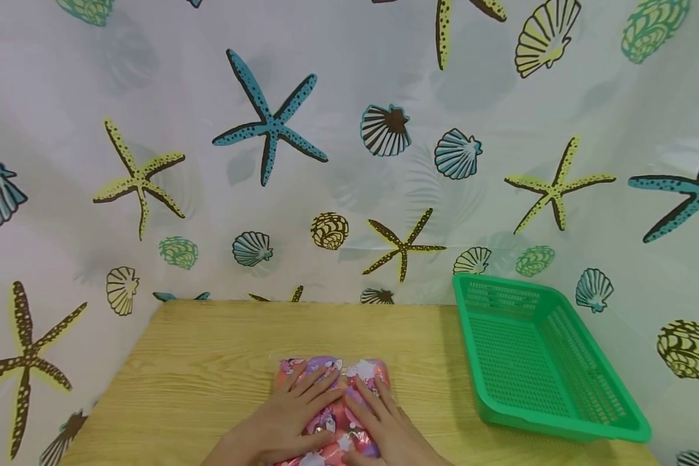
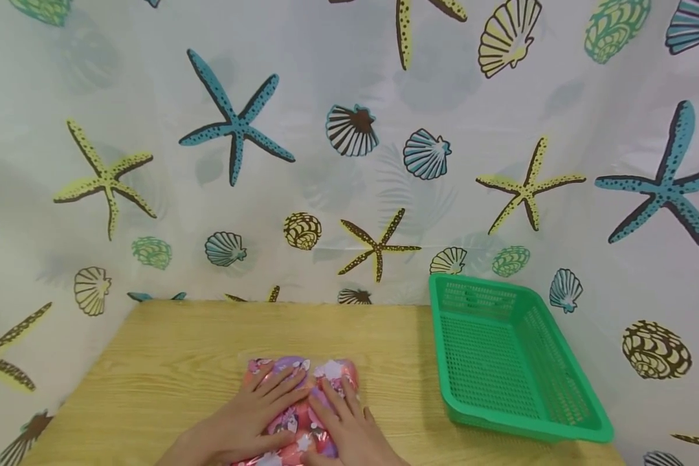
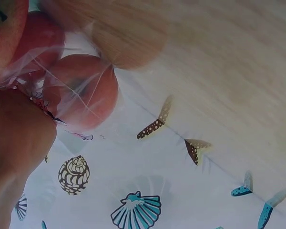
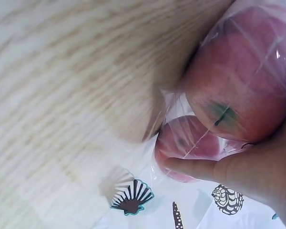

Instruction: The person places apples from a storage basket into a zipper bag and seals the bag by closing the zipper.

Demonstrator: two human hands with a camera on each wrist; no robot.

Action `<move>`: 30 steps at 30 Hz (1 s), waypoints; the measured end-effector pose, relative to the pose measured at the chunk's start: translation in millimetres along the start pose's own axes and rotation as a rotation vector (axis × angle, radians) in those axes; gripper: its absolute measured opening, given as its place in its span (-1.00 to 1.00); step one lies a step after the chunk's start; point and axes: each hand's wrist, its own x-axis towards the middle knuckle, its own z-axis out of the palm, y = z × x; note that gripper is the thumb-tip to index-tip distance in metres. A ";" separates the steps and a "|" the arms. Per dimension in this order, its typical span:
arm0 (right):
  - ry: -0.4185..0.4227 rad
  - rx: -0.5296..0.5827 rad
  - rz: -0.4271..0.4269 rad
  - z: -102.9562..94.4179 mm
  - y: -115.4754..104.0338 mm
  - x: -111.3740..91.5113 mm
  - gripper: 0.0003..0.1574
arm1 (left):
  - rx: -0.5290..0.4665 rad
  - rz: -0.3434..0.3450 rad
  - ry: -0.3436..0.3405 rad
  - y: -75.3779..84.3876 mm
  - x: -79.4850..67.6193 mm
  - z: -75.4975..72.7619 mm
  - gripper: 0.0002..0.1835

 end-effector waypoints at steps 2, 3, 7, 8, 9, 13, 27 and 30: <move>0.021 -0.031 -0.001 -0.4 -1.8 -0.9 0.03 | -0.029 -0.016 -0.003 0.7 -0.2 -1.0 -0.23; 0.033 -0.065 -0.007 -1.8 -3.1 -2.4 0.06 | -0.048 -0.019 -0.010 1.2 0.1 -1.5 -0.23; 0.074 -0.190 -0.038 -9.2 -13.4 -10.1 0.11 | -0.108 -0.057 -0.029 4.8 1.1 -8.7 -0.21; 0.072 -0.207 -0.039 -10.3 -17.1 -11.9 0.11 | -0.124 -0.074 -0.032 6.0 1.1 -12.3 -0.20; 0.056 -0.201 -0.030 -10.8 -21.2 -12.9 0.08 | -0.129 -0.092 -0.034 7.2 0.9 -16.6 -0.18; -0.048 -0.124 0.055 -6.9 -32.2 -12.9 -0.01 | -0.135 -0.154 -0.099 12.7 -1.8 -33.3 -0.08; -0.116 -0.022 0.015 0.7 -40.5 14.3 0.02 | -0.234 -0.210 -0.131 -14.0 -6.3 -41.3 0.05; -0.117 -0.005 -0.001 1.2 -48.1 28.5 0.01 | -0.249 -0.239 -0.123 -28.8 -9.4 -47.2 0.04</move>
